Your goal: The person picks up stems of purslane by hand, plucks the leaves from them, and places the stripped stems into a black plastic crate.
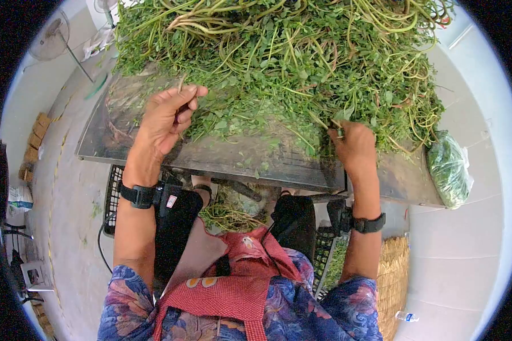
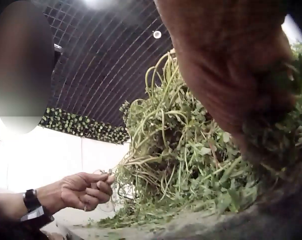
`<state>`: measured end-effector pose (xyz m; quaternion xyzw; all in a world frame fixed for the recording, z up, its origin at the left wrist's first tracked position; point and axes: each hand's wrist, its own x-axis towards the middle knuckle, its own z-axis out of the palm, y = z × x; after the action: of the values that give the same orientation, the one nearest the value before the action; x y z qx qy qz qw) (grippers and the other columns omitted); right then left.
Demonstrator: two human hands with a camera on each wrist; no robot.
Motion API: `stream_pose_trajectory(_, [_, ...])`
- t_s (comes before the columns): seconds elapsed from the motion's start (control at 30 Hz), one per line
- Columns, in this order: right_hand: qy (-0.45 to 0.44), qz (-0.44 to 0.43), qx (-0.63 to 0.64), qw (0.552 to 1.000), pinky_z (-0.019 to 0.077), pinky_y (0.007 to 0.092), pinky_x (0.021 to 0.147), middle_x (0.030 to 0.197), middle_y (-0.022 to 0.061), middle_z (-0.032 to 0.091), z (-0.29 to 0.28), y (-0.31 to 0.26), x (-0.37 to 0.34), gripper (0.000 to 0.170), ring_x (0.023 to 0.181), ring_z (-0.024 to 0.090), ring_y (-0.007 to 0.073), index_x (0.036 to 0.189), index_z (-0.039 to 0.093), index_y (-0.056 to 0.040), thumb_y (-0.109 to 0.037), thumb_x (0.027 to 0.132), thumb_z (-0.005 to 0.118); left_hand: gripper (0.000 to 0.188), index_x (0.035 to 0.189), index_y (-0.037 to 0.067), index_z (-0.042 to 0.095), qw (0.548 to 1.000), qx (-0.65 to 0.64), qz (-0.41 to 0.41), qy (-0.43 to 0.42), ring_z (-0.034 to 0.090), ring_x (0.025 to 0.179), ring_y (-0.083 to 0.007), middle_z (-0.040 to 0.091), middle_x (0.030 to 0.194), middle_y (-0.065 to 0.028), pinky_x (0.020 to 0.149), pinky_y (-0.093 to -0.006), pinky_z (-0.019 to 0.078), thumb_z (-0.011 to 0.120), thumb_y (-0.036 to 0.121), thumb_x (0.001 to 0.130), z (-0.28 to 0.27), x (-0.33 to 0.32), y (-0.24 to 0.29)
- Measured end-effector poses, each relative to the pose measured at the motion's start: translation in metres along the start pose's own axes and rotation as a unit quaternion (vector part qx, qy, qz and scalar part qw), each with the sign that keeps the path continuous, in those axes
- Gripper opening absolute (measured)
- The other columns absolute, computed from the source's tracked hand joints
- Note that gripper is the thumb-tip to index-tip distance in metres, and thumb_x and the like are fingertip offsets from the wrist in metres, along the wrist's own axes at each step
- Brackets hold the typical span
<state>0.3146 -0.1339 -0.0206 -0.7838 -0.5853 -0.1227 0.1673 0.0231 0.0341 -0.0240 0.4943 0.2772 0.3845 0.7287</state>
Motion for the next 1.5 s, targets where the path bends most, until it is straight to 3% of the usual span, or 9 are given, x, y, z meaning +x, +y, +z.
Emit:
stream_pose_trajectory(0.03, [0.009,-0.047,-0.054,0.997,0.0436,0.0465,0.058,0.064,0.0202,0.057,0.009,0.006,0.002,0.022,0.065,0.055,0.0403,0.074,0.061,0.0001,-0.022,0.076,0.066,0.02,0.096,-0.001,0.063,1.0,0.0,0.001,-0.002,0.038,0.047,-0.0013,0.055,0.068,0.0027,0.036,-0.0142,0.0245,0.061,0.017,0.087,0.001,0.0,-0.001])
stream_pose_trajectory(0.13, [-0.011,-0.014,-0.01,1.0,0.0446,0.0437,0.058,0.067,0.0199,0.058,0.017,-0.002,0.005,0.018,0.064,0.057,0.0392,0.077,0.062,-0.0006,-0.018,0.076,0.067,0.02,0.096,-0.001,0.063,1.0,-0.002,-0.009,-0.02,0.039,0.048,-0.0016,0.055,0.068,0.0027,0.037,-0.0143,0.0258,0.061,0.017,0.087,0.007,0.001,-0.007])
stream_pose_trajectory(0.27, [0.045,-0.06,0.211,0.975,0.0465,0.0387,0.059,0.072,0.0188,0.061,0.014,-0.035,-0.004,0.013,0.065,0.059,0.0358,0.081,0.063,-0.0003,-0.012,0.076,0.066,0.019,0.094,0.0,0.064,0.999,0.032,-0.025,-0.021,0.041,0.048,-0.0018,0.062,0.073,-0.0017,0.04,-0.0142,0.0292,0.062,0.017,0.086,0.013,0.001,-0.014])
stream_pose_trajectory(0.5, [0.096,-0.124,0.227,0.961,0.0483,0.0425,0.066,0.083,0.0174,0.06,0.054,-0.111,0.006,0.013,0.075,0.06,0.0346,0.085,0.057,-0.0023,-0.006,0.073,0.062,0.021,0.093,-0.001,0.065,0.995,0.09,-0.045,-0.023,0.041,0.048,-0.0034,0.063,0.071,-0.0033,0.042,-0.016,0.0306,0.061,0.019,0.087,0.035,0.003,-0.024])
stream_pose_trajectory(0.67, [0.045,-0.149,0.181,0.971,0.0487,0.0434,0.065,0.089,0.0162,0.059,0.064,-0.136,0.008,0.025,0.076,0.06,0.0363,0.088,0.054,-0.0012,0.0,0.064,0.06,0.023,0.089,-0.001,0.066,0.979,0.199,-0.04,0.003,0.043,0.051,-0.0057,0.063,0.07,-0.0025,0.045,-0.0215,0.0336,0.062,0.021,0.086,0.024,0.022,-0.031])
stream_pose_trajectory(0.9, [0.019,-0.201,0.19,0.961,0.0493,0.0431,0.064,0.088,0.0156,0.061,0.075,-0.147,0.009,0.024,0.074,0.061,0.0357,0.093,0.057,-0.0011,-0.002,0.069,0.06,0.02,0.081,-0.002,0.066,0.951,0.306,-0.001,-0.044,0.049,0.063,-0.007,0.061,0.072,-0.0012,0.057,-0.023,0.0389,0.062,0.017,0.085,0.016,0.021,-0.027])
stream_pose_trajectory(1.0, [0.061,-0.209,0.34,0.915,0.0498,0.0405,0.064,0.085,0.0142,0.063,0.069,-0.146,0.017,0.019,0.074,0.061,0.034,0.094,0.061,-0.0025,-0.008,0.075,0.063,0.017,0.083,-0.001,0.066,0.953,0.299,0.047,-0.017,0.048,0.062,-0.008,0.061,0.07,-0.0016,0.057,-0.0234,0.0383,0.061,0.015,0.085,-0.006,0.021,-0.018])
stream_pose_trajectory(1.33, [0.089,0.02,0.388,0.917,0.0477,0.028,0.071,0.082,0.0113,0.067,0.04,-0.074,0.037,0.013,0.074,0.064,0.0175,0.088,0.068,-0.0033,-0.013,0.08,0.066,0.018,0.083,0.001,0.067,0.927,0.325,0.116,0.144,0.046,0.062,-0.0076,0.057,0.065,0.0015,0.058,-0.0233,0.035,0.058,0.016,0.087,-0.07,0.014,0.023])
stream_pose_trajectory(1.5, [0.096,0.011,0.392,0.915,0.0469,0.0279,0.073,0.083,0.0096,0.068,0.043,-0.07,0.037,0.016,0.076,0.063,0.0155,0.089,0.067,-0.0008,-0.014,0.08,0.066,0.019,0.082,0.0,0.067,0.906,0.313,0.168,0.231,0.046,0.06,-0.0068,0.057,0.066,0.0019,0.057,-0.0213,0.0341,0.059,0.017,0.087,-0.099,0.018,0.017])
